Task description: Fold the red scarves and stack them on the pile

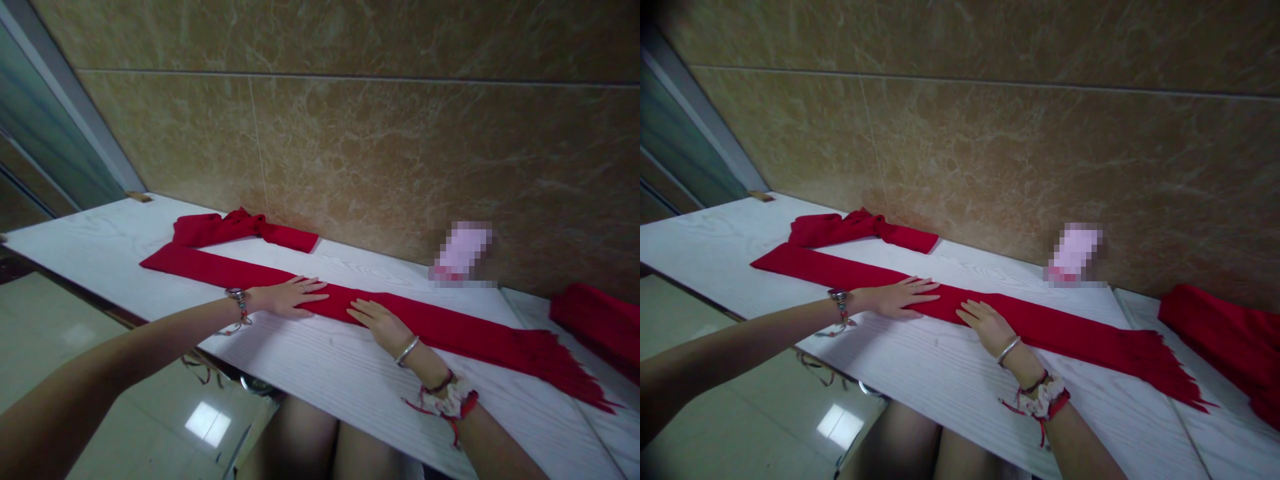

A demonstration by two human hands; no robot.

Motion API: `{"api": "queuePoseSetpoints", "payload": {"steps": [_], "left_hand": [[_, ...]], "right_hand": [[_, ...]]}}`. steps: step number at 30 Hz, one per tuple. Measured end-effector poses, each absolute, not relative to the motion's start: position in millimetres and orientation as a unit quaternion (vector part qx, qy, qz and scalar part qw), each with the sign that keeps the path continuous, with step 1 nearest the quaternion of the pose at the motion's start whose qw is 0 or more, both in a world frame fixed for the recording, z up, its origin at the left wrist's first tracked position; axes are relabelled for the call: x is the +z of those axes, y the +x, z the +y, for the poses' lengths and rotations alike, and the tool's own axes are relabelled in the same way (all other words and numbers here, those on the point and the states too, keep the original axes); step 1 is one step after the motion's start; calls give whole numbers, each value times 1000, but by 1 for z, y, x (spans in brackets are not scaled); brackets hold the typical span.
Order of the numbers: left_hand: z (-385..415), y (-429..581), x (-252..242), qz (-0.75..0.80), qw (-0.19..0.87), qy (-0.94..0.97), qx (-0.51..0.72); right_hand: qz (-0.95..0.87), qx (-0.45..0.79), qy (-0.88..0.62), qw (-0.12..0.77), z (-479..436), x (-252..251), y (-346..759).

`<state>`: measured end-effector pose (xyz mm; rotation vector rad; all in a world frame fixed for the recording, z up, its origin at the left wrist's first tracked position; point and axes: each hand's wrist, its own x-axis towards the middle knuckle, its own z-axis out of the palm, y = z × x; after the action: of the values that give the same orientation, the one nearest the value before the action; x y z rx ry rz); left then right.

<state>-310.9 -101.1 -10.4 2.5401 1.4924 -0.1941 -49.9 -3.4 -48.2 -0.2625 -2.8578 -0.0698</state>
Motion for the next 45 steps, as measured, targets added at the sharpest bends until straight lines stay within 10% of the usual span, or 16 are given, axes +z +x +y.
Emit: {"api": "queuePoseSetpoints", "payload": {"steps": [45], "left_hand": [[-32, -186, -30, 392, 54, 918, 4]], "right_hand": [[-927, -61, -363, 77, 32, -60, 128]]}}
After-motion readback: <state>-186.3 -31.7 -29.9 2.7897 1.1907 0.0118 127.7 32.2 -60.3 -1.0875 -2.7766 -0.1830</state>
